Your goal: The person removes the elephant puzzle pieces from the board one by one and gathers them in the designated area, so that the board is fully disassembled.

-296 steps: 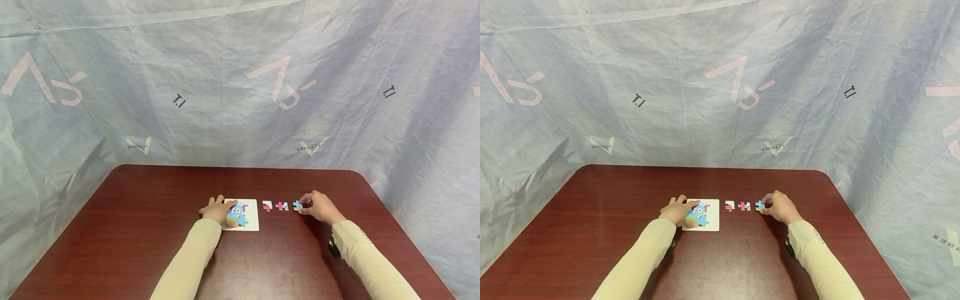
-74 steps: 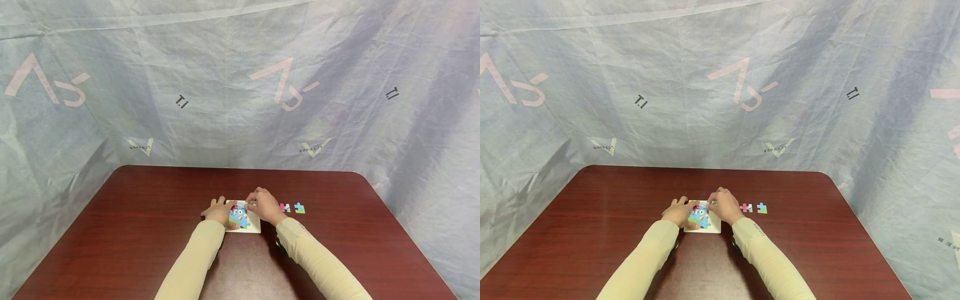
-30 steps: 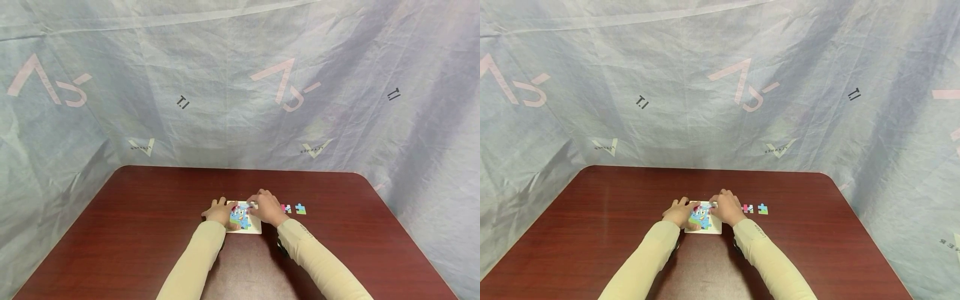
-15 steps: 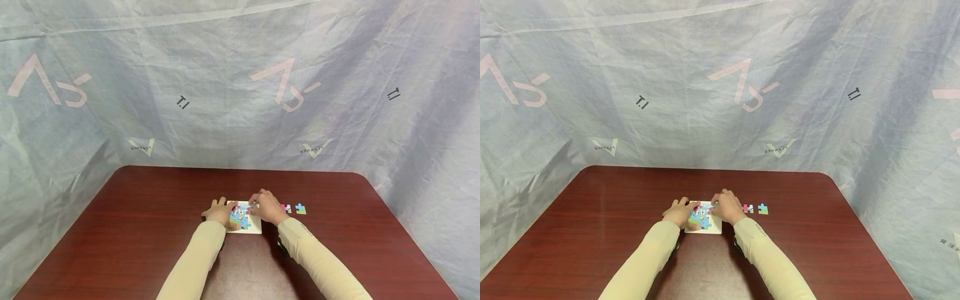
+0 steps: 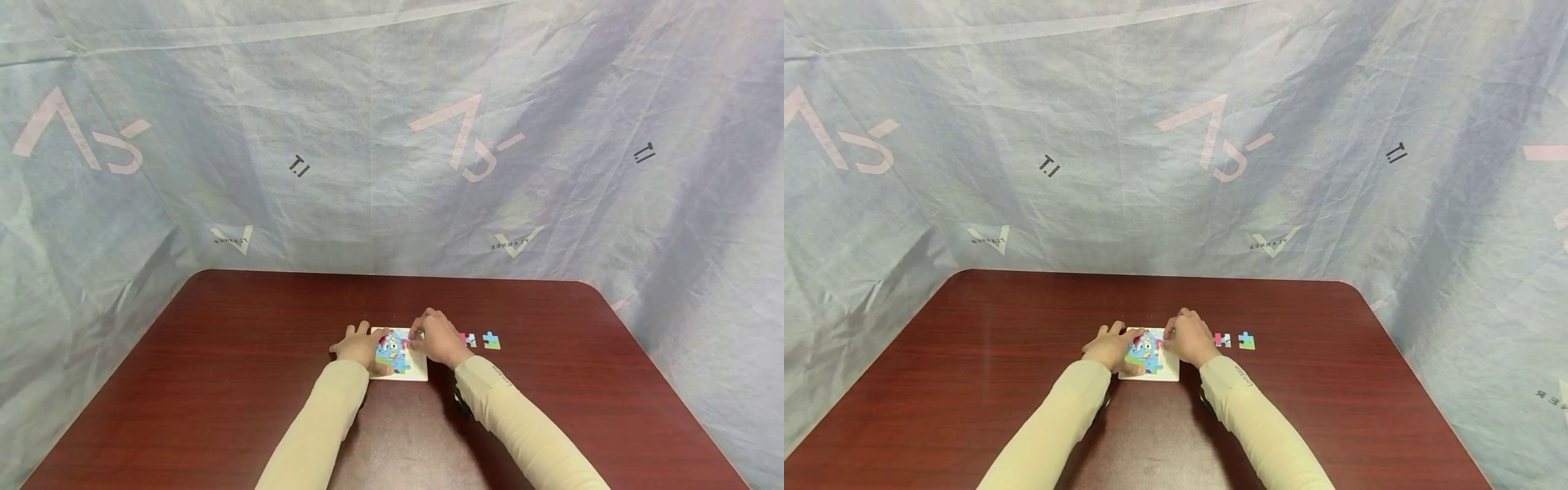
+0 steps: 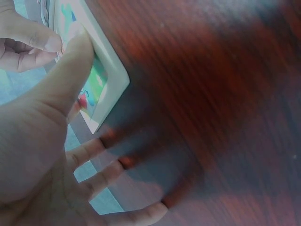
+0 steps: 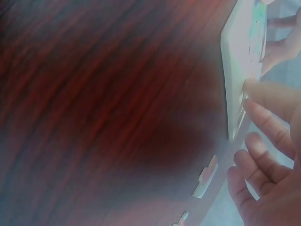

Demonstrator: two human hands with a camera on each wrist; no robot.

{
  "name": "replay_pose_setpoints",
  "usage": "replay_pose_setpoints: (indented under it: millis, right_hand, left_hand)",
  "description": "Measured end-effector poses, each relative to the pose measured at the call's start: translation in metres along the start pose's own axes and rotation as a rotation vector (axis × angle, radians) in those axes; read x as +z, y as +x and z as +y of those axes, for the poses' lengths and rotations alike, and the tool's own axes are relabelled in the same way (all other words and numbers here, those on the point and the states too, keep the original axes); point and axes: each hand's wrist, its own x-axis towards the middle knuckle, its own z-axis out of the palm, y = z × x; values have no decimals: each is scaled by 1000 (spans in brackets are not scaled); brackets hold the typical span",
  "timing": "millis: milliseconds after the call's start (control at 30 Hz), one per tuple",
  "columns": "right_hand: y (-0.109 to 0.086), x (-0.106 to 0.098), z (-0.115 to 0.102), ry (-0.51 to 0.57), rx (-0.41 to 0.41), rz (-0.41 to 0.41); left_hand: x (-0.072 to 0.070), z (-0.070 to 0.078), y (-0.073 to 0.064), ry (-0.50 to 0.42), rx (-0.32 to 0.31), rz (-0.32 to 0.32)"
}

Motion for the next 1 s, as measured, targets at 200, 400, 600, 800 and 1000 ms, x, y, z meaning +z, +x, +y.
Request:
replay_pose_setpoints:
  millis: [200, 400, 600, 800, 1000]
  right_hand:
    - [1, 2, 2, -11, -34, 24]
    - [1, 1, 5, 11, -63, 44]
    - [-2, -10, 12, 44, -44, 24]
    - [-9, -17, 23, 18, -41, -30]
    - [-11, -15, 26, 31, -57, -17]
  left_hand:
    - [1, 0, 1, -3, -3, -1]
    - [0, 0, 0, 0, -2, -2]
    - [0, 1, -1, -5, 2, -11]
    - [2, -1, 0, -25, 2, -7]
    - [0, -1, -1, -23, 9, -3]
